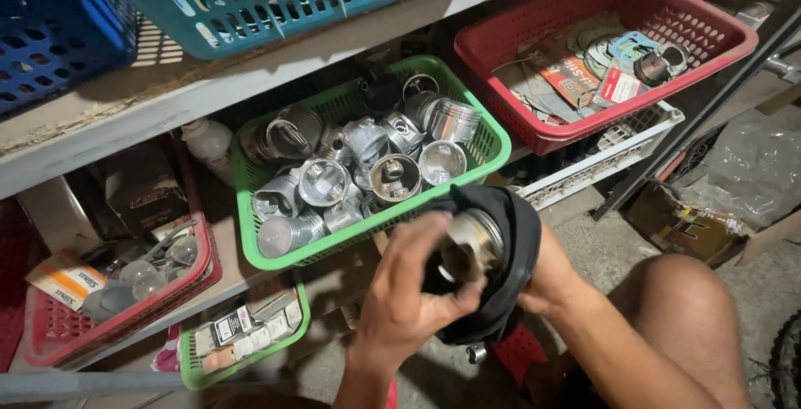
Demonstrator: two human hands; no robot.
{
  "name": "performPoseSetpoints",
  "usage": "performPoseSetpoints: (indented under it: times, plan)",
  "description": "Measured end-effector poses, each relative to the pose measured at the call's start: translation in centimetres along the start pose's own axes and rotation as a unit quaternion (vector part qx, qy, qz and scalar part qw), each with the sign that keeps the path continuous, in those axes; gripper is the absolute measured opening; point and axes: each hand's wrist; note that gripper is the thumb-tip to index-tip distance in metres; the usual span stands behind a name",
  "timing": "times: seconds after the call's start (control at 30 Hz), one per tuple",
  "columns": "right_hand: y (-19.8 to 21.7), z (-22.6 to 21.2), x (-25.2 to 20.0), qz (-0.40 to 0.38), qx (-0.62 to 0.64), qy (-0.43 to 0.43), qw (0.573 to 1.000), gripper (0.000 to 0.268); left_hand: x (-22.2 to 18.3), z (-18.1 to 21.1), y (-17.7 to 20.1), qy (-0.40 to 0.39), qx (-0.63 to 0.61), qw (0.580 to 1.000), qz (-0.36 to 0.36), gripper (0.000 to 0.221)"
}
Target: Cleaning a motorcycle engine piston using a cloth
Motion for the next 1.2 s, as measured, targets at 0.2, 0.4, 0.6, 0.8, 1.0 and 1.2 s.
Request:
performPoseSetpoints:
  times: [0.2, 0.4, 0.6, 0.8, 1.0, 1.2]
  plan:
    - [0.0, 0.2, -0.8, -0.158, -0.175, 0.208, 0.949, 0.059, 2.4, 2.8, 2.7, 0.154, -0.097, 0.983, -0.030, 0.057]
    - [-2.5, -0.2, -0.6, -0.148, -0.132, 0.378, 0.905, 0.012, 2.1, 2.3, 2.6, 0.151, -0.095, 0.982, -0.065, 0.074]
    - [-0.3, 1.6, 0.3, -0.112, 0.014, 0.236, 0.965, 0.014, 2.8, 3.1, 3.5, 0.140, -0.097, 0.983, -0.067, 0.066]
    - [-1.0, 0.5, -0.4, -0.062, -0.155, 0.179, 0.970, 0.024, 2.3, 2.7, 3.5, 0.151, -0.093, 0.984, -0.010, 0.060]
    - [-1.5, -0.7, -0.9, -0.082, -0.193, 0.190, 0.959, 0.026, 2.5, 3.3, 3.2, 0.147, -0.036, 0.988, -0.009, 0.062]
    - [-3.4, -0.3, -1.7, -0.022, -0.146, 0.171, 0.974, 0.017, 2.4, 2.9, 3.1, 0.070, 0.103, 0.992, 0.016, 0.062]
Point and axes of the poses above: each hand's wrist, its own x-axis towards the middle knuckle, its own y-axis out of the back of the hand, z = x × y, and after that the axes turned 3 degrees about x, right-handed
